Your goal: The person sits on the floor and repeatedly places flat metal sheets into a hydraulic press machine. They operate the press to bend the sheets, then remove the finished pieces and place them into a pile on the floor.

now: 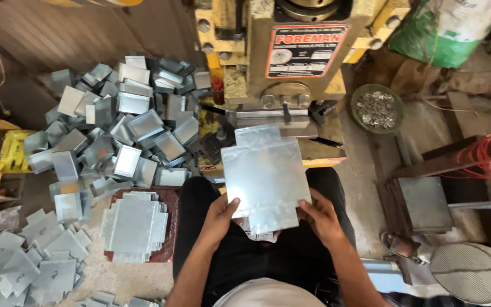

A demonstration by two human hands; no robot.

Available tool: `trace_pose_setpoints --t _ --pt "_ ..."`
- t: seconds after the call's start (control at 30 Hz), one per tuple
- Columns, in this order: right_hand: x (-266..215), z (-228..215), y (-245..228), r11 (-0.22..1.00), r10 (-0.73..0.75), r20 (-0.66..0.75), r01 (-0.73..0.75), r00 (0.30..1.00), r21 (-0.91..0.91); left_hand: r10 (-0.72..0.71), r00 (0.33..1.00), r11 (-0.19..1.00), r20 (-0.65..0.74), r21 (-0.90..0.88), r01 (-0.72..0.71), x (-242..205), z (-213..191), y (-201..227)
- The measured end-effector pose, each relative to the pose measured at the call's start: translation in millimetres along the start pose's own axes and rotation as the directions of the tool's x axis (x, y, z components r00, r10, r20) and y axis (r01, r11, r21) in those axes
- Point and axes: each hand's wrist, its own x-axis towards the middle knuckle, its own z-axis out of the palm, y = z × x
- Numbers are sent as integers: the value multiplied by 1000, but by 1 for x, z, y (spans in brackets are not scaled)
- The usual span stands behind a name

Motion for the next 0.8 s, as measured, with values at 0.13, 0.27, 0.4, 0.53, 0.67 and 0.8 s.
trace_pose_setpoints --t 0.13,0.27,0.4,0.53,0.67,0.8 --pt "19 -14 -4 997 -75 -43 76 996 26 61 998 997 6 40 -61 22 21 2" --pt "35 -21 -2 979 -134 -30 137 990 148 150 988 989 -32 10 -150 44 22 -5" --pt "39 -10 -23 984 -154 -174 167 973 62 153 988 984 -10 -86 -154 55 26 -3" --pt "33 3 -38 977 -187 -140 199 972 76 147 989 978 -18 -147 -148 48 29 -4" --pt "32 7 -37 965 -215 -144 233 966 118 201 980 963 1 -181 -198 42 31 0" --pt "39 -1 -30 986 -143 -233 158 962 48 201 980 966 -4 -164 -199 47 30 0"
